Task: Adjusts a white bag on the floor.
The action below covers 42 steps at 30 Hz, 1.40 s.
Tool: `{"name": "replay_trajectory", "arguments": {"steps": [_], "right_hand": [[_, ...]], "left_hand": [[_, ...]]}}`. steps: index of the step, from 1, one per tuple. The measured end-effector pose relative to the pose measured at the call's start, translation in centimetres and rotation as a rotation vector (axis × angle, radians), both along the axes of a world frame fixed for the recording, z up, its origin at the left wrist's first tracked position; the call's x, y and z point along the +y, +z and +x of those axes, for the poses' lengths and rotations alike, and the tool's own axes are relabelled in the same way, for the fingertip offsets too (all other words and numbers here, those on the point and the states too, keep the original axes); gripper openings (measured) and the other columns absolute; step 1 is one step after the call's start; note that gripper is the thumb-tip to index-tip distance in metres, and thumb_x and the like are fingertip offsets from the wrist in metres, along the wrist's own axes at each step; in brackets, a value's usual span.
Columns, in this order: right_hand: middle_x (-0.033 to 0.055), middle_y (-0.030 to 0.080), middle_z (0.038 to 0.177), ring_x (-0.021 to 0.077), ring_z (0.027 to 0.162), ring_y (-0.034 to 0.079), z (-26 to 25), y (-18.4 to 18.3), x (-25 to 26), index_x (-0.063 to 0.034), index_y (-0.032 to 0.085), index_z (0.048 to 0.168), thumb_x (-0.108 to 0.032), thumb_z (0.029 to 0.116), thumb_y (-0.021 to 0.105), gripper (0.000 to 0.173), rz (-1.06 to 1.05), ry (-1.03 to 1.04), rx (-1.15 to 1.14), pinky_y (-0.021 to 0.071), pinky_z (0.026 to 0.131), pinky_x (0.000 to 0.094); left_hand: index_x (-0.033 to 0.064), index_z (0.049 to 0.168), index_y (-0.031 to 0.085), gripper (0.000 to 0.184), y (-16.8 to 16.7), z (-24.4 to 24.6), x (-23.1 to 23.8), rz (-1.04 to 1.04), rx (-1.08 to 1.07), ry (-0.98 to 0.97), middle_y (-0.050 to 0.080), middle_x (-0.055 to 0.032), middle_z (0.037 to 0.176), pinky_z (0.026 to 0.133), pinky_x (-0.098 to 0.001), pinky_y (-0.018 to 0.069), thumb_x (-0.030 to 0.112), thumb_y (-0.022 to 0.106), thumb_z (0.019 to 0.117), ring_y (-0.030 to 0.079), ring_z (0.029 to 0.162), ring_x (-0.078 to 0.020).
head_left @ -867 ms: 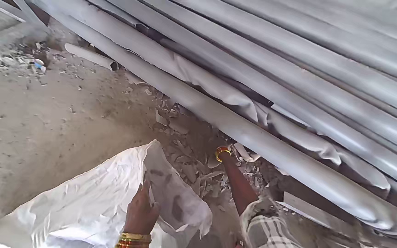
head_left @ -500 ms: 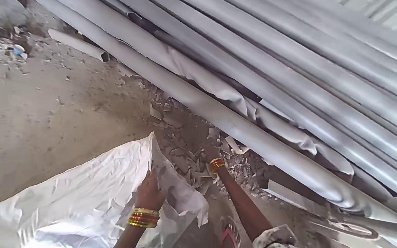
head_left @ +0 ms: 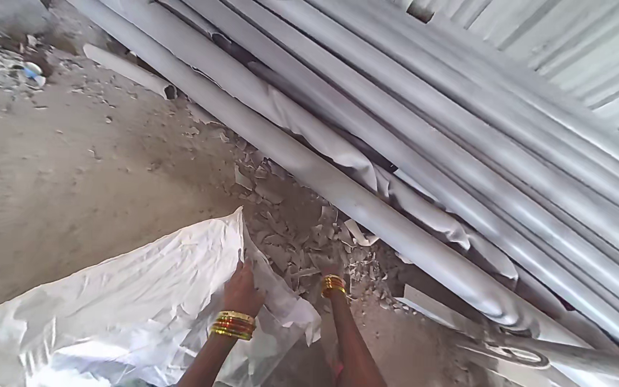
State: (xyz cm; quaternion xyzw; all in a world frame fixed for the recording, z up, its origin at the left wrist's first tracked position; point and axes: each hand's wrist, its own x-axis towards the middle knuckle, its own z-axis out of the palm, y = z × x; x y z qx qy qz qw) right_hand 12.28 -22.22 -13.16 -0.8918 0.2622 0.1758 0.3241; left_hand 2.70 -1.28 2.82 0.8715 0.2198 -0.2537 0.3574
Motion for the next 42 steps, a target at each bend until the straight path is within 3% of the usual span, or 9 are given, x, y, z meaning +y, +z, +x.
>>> {"name": "replay_trajectory", "arguments": {"steps": [3, 6, 13, 20, 25, 29, 34, 37, 42], "right_hand": [[0.0326, 0.047, 0.151, 0.042, 0.142, 0.045, 1.5, 2.1, 2.6, 0.0087, 0.043, 0.149, -0.006, 0.0969, 0.068, 0.059, 0.154, -0.013, -0.113, 0.0357, 0.119, 0.0504], [0.0291, 0.057, 0.144, 0.0415, 0.138, 0.052, 2.8, 4.2, 3.6, 0.0054, 0.057, 0.141, -0.008, 0.1027, 0.056, 0.041, -0.04, 0.235, -0.181, 0.0374, 0.117, 0.0515], [0.03, 0.057, 0.141, 0.0438, 0.133, 0.055, 3.6, 1.9, 1.4, 0.0037, 0.039, 0.154, -0.003, 0.0958, 0.066, 0.065, 0.003, 0.357, -0.123, 0.0404, 0.113, 0.0553], [0.0275, 0.057, 0.142, 0.0351, 0.131, 0.058, 3.7, 2.5, 2.2, 0.005, 0.041, 0.151, 0.002, 0.0922, 0.07, 0.066, 0.189, -0.013, -0.134, 0.0448, 0.111, 0.0444], [0.0266, 0.063, 0.129, 0.0287, 0.109, 0.064, 4.0, 3.7, 0.7, 0.0048, 0.055, 0.14, 0.0, 0.099, 0.062, 0.042, 0.319, -0.223, -0.152, 0.0496, 0.096, 0.0402], [0.0281, 0.059, 0.134, 0.0283, 0.114, 0.06, 3.5, 3.2, -0.7, 0.0113, 0.053, 0.137, 0.002, 0.1003, 0.06, 0.038, 0.419, -0.31, -0.211, 0.0479, 0.1, 0.0391], [0.0315, 0.059, 0.136, 0.0353, 0.126, 0.06, -2.5, 4.5, 4.1, 0.0124, 0.052, 0.139, -0.006, 0.0954, 0.069, 0.05, 0.316, 0.255, 0.026, 0.0454, 0.11, 0.0453], [0.0246, 0.065, 0.132, 0.0251, 0.12, 0.065, -5.1, 4.8, 8.2, 0.009, 0.055, 0.139, 0.0, 0.0935, 0.068, 0.048, 0.558, 0.634, 0.124, 0.0492, 0.105, 0.0342], [0.0268, 0.052, 0.149, 0.0429, 0.14, 0.049, 0.3, 3.9, 10.7, -0.0013, 0.047, 0.152, -0.013, 0.1021, 0.056, 0.052, -0.097, 1.12, 0.084, 0.0333, 0.118, 0.0566]], "left_hand": [[-0.0056, 0.156, 0.032, 0.081, 0.2, 0.3, 0.0, 0.0, 0.033, -0.013, 0.036, -0.0286, 0.16, 0.115, -0.0533, 0.0382, 0.004, 0.073, 0.0876, 0.047, 0.142, -0.0417], [-0.005, 0.157, 0.031, 0.08, 0.6, 0.3, 0.0, -0.006, 0.04, -0.016, 0.033, -0.0269, 0.162, 0.117, -0.0515, 0.0363, 0.004, 0.072, 0.0887, 0.044, 0.145, -0.0403], [-0.0063, 0.157, 0.029, 0.08, 0.6, 0.3, 1.0, -0.027, 0.032, -0.007, 0.034, -0.029, 0.161, 0.117, -0.053, 0.036, 0.004, 0.071, 0.0897, 0.045, 0.144, -0.0423], [-0.0087, 0.155, 0.032, 0.079, -0.7, 0.1, 1.1, -0.023, -0.034, -0.009, 0.034, -0.0288, 0.161, 0.114, -0.0529, 0.0391, 0.001, 0.071, 0.0867, 0.048, 0.141, -0.043], [-0.0065, 0.156, 0.031, 0.08, -0.4, 0.4, 1.1, -0.038, 0.004, -0.011, 0.031, -0.027, 0.163, 0.115, -0.052, 0.0382, 0.001, 0.07, 0.0874, 0.047, 0.143, -0.0409], [-0.0067, 0.157, 0.031, 0.081, -0.1, 0.6, 1.0, -0.04, 0.008, -0.009, 0.032, -0.0282, 0.162, 0.115, -0.0537, 0.0383, 0.001, 0.07, 0.0867, 0.047, 0.142, -0.0424], [-0.0078, 0.156, 0.03, 0.08, 0.1, 0.6, 0.8, -0.021, 0.012, -0.025, 0.034, -0.0289, 0.161, 0.116, -0.0522, 0.0375, 0.003, 0.07, 0.0886, 0.046, 0.143, -0.0414], [-0.0065, 0.158, 0.028, 0.078, 0.8, 0.6, 0.7, -0.017, 0.046, -0.026, 0.032, -0.0272, 0.163, 0.117, -0.0504, 0.0367, 0.005, 0.068, 0.0914, 0.044, 0.144, -0.0402], [-0.0067, 0.158, 0.026, 0.08, 1.2, 0.0, 0.7, -0.023, 0.034, -0.014, 0.032, -0.0274, 0.163, 0.116, -0.0492, 0.0382, 0.003, 0.068, 0.0905, 0.047, 0.143, -0.0402]]}}
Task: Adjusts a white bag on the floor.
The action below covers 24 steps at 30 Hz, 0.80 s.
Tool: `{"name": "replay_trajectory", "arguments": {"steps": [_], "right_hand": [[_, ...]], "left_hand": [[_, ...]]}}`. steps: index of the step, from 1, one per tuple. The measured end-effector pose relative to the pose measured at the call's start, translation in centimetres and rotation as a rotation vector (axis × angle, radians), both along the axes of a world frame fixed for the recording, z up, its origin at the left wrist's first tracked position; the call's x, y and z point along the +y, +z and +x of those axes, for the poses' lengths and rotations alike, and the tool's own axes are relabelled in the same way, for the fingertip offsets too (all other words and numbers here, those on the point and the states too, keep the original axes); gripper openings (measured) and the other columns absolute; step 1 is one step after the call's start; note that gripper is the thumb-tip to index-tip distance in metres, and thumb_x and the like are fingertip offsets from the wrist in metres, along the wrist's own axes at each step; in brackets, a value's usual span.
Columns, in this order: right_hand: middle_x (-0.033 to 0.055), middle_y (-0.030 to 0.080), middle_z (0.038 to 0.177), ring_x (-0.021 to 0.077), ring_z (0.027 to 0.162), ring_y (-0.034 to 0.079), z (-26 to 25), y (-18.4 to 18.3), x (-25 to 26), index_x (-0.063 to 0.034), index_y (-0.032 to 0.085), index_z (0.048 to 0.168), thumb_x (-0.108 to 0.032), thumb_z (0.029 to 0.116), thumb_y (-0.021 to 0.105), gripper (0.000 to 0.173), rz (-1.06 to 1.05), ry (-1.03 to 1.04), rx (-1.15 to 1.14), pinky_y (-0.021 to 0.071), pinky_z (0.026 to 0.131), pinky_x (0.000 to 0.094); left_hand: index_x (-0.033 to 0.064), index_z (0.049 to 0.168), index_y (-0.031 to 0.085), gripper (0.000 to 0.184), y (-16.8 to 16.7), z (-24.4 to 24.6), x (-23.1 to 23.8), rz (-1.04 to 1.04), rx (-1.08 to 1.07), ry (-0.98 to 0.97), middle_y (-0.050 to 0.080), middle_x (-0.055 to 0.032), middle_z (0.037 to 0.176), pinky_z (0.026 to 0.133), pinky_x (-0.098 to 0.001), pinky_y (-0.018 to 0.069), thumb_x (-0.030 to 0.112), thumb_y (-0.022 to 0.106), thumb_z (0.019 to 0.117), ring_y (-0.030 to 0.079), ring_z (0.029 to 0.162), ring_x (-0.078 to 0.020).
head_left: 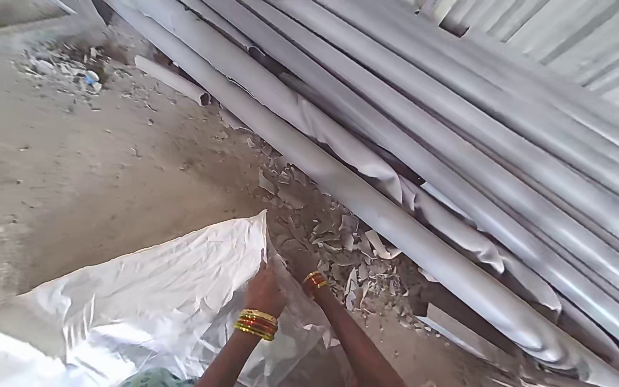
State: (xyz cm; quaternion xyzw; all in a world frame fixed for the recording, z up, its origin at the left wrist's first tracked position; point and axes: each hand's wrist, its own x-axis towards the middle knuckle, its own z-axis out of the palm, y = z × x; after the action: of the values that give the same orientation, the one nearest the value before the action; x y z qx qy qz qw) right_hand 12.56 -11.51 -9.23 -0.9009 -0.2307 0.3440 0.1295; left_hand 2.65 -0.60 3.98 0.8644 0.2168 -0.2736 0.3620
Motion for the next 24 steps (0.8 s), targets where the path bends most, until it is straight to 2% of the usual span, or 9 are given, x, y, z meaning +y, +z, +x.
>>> {"name": "replay_trajectory", "arguments": {"steps": [4, 7, 10, 12, 14, 16, 19, 22, 24], "right_hand": [[0.0304, 0.049, 0.151, 0.0486, 0.14, 0.046, 1.1, -0.3, 2.1, 0.0013, 0.044, 0.153, -0.014, 0.1099, 0.04, 0.046, -0.192, 0.076, 0.059, 0.0343, 0.116, 0.0627], [0.0285, 0.055, 0.146, 0.0461, 0.137, 0.052, 1.1, 1.4, 1.8, -0.0016, 0.049, 0.15, -0.013, 0.1085, 0.043, 0.043, -0.149, 0.087, 0.04, 0.0373, 0.114, 0.0608], [0.0243, 0.053, 0.148, 0.0364, 0.14, 0.05, 1.8, 3.7, -0.3, 0.0029, 0.049, 0.147, -0.01, 0.1049, 0.053, 0.044, -0.069, -0.248, 0.077, 0.0365, 0.118, 0.0493], [0.0297, 0.059, 0.139, 0.041, 0.131, 0.057, 1.5, 3.3, -2.0, 0.0093, 0.05, 0.143, -0.005, 0.1007, 0.058, 0.045, 0.063, -0.604, -0.082, 0.0426, 0.111, 0.0523], [0.0289, 0.063, 0.132, 0.0403, 0.124, 0.061, 1.2, 2.1, -3.1, 0.0058, 0.053, 0.14, -0.007, 0.0956, 0.064, 0.048, 0.166, -0.814, -0.196, 0.0465, 0.107, 0.0524], [0.0278, 0.057, 0.142, 0.0361, 0.131, 0.057, 0.5, 3.6, -3.6, 0.0041, 0.048, 0.148, -0.01, 0.1026, 0.058, 0.049, 0.209, -0.666, 0.094, 0.0429, 0.112, 0.0482], [0.0257, 0.06, 0.134, 0.0258, 0.115, 0.065, -0.1, 1.2, -3.8, 0.0054, 0.048, 0.145, -0.006, 0.1024, 0.058, 0.045, 0.48, -0.374, 0.327, 0.0538, 0.096, 0.0355], [0.0218, 0.046, 0.157, 0.0326, 0.147, 0.043, 2.8, 2.1, -2.2, 0.0019, 0.043, 0.153, -0.012, 0.1076, 0.051, 0.048, 0.09, -0.269, 0.134, 0.0298, 0.123, 0.0444], [0.0249, 0.057, 0.146, 0.0421, 0.138, 0.051, 5.5, -3.0, -2.3, -0.0008, 0.057, 0.144, -0.013, 0.1021, 0.059, 0.044, 0.12, -0.11, -0.156, 0.0353, 0.119, 0.0554]], "left_hand": [[-0.0068, 0.157, 0.028, 0.078, 0.2, -0.2, 0.0, 0.014, -0.007, 0.001, 0.035, -0.0281, 0.161, 0.116, -0.0493, 0.0389, 0.005, 0.068, 0.091, 0.048, 0.142, -0.04], [-0.0069, 0.157, 0.029, 0.078, 0.5, -0.4, 0.2, 0.021, -0.012, -0.002, 0.037, -0.0288, 0.159, 0.116, -0.0493, 0.0385, 0.005, 0.069, 0.0908, 0.048, 0.141, -0.0402], [-0.0066, 0.157, 0.031, 0.079, 0.4, -0.8, 0.6, 0.012, -0.018, 0.009, 0.037, -0.028, 0.16, 0.115, -0.0508, 0.0391, 0.004, 0.07, 0.0886, 0.049, 0.141, -0.0409], [-0.0067, 0.157, 0.03, 0.08, 0.3, -1.1, 0.9, 0.011, -0.033, 0.019, 0.037, -0.0282, 0.16, 0.116, -0.0513, 0.0381, 0.003, 0.07, 0.0886, 0.047, 0.142, -0.0411], [-0.0067, 0.157, 0.03, 0.08, 0.3, -1.2, 0.9, 0.01, -0.045, 0.036, 0.036, -0.0281, 0.16, 0.117, -0.0517, 0.0366, 0.004, 0.07, 0.0888, 0.045, 0.144, -0.0408], [-0.0065, 0.157, 0.03, 0.079, 0.5, -1.0, 0.9, 0.002, -0.036, 0.049, 0.035, -0.027, 0.162, 0.118, -0.0509, 0.0351, 0.005, 0.071, 0.0897, 0.043, 0.146, -0.0397], [-0.0054, 0.158, 0.029, 0.079, -0.1, -0.8, 1.0, 0.007, -0.034, 0.061, 0.034, -0.0265, 0.162, 0.118, -0.051, 0.0358, 0.003, 0.068, 0.0898, 0.044, 0.145, -0.0399], [-0.0066, 0.157, 0.029, 0.079, -0.4, -0.8, 0.8, -0.009, -0.038, 0.057, 0.033, -0.0275, 0.162, 0.119, -0.0512, 0.0344, 0.002, 0.069, 0.0892, 0.042, 0.146, -0.0405], [-0.0067, 0.157, 0.03, 0.077, -0.4, -0.6, 0.7, -0.004, -0.026, 0.039, 0.034, -0.0271, 0.162, 0.119, -0.0499, 0.0352, 0.003, 0.068, 0.0902, 0.044, 0.145, -0.0399]]}}
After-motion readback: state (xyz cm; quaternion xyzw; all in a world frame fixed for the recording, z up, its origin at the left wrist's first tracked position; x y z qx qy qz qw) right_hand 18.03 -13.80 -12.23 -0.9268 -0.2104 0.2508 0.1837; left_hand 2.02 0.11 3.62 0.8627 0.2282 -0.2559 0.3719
